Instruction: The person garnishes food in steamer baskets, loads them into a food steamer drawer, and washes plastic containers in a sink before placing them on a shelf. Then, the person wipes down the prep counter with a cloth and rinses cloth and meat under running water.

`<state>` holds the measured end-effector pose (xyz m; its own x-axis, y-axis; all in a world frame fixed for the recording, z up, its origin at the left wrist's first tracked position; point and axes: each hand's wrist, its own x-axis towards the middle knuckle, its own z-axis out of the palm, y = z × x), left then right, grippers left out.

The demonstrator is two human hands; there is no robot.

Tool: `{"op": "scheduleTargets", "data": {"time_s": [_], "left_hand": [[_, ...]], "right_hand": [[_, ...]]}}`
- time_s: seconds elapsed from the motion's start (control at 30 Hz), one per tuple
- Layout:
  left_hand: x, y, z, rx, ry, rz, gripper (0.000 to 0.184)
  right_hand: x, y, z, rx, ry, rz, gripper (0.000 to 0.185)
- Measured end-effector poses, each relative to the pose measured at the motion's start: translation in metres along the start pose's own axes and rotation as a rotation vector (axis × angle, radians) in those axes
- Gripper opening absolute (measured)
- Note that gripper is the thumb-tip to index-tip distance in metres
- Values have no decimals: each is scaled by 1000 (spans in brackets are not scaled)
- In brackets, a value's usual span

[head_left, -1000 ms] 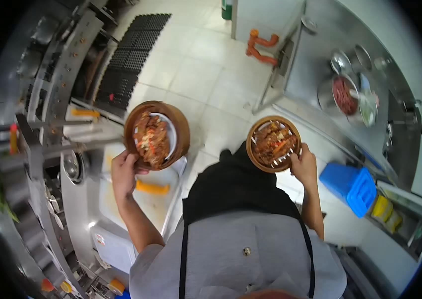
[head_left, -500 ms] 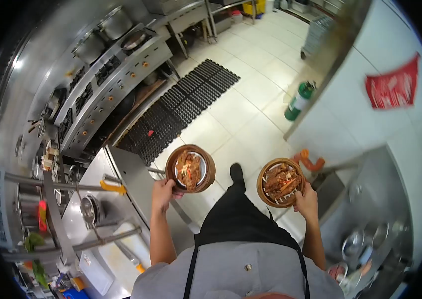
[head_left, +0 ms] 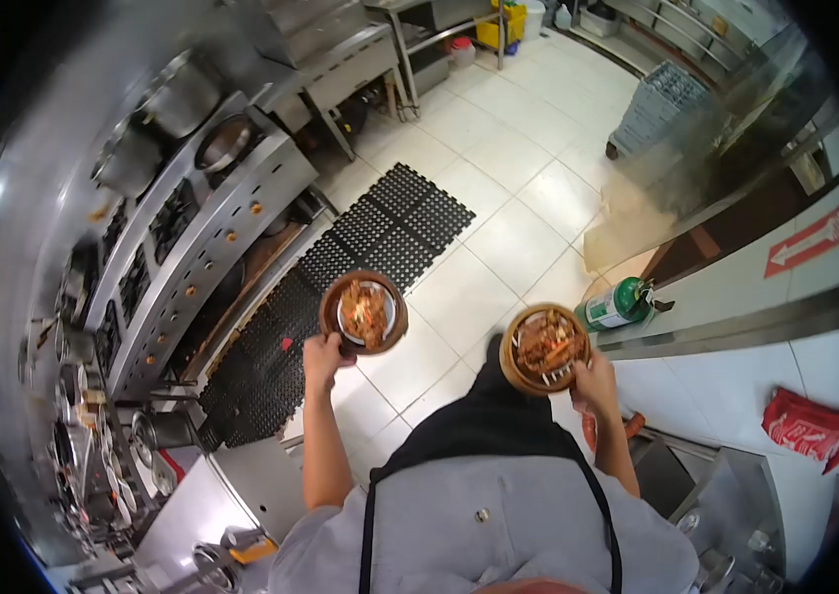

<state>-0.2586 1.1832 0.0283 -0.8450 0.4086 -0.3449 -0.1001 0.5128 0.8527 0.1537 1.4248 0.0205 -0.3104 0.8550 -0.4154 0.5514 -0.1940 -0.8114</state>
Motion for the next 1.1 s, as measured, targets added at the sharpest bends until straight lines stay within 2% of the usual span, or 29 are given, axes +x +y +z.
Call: {"op": "scheduleTargets", "data": {"time_s": [0.07, 0.13, 0.23, 0.37, 0.53, 0.7, 0.9, 0.97, 1.03, 1.1], "left_hand": [[61, 34, 26, -35, -18, 36, 27], [125, 61, 53, -63, -20, 4, 26], [200, 89, 86, -136, 4, -38, 26], [291, 121, 116, -130, 69, -47, 29], [411, 218, 154, -125, 84, -116, 28], [608, 289, 208, -151, -17, -77, 31], [851, 463, 292, -101, -133, 167, 33], [896, 540, 314, -131, -182, 117, 34], [954, 595, 344, -236, -153, 154, 35], [1015, 646, 367, -260, -160, 105, 36]], "right_hand": [[59, -26, 10, -7, 24, 26, 24], [122, -59, 19, -17, 23, -51, 23], [216, -117, 37, -79, 57, -31, 22], [339, -200, 53, -153, -9, -60, 24], [487, -305, 79, -193, -50, -109, 22], [611, -386, 113, -91, -52, -60, 27], [732, -444, 132, -72, 144, -11, 25], [758, -468, 130, -79, 172, -5, 24], [788, -479, 130, -57, 242, 28, 23], [823, -496, 128, -24, 246, 52, 23]]}}
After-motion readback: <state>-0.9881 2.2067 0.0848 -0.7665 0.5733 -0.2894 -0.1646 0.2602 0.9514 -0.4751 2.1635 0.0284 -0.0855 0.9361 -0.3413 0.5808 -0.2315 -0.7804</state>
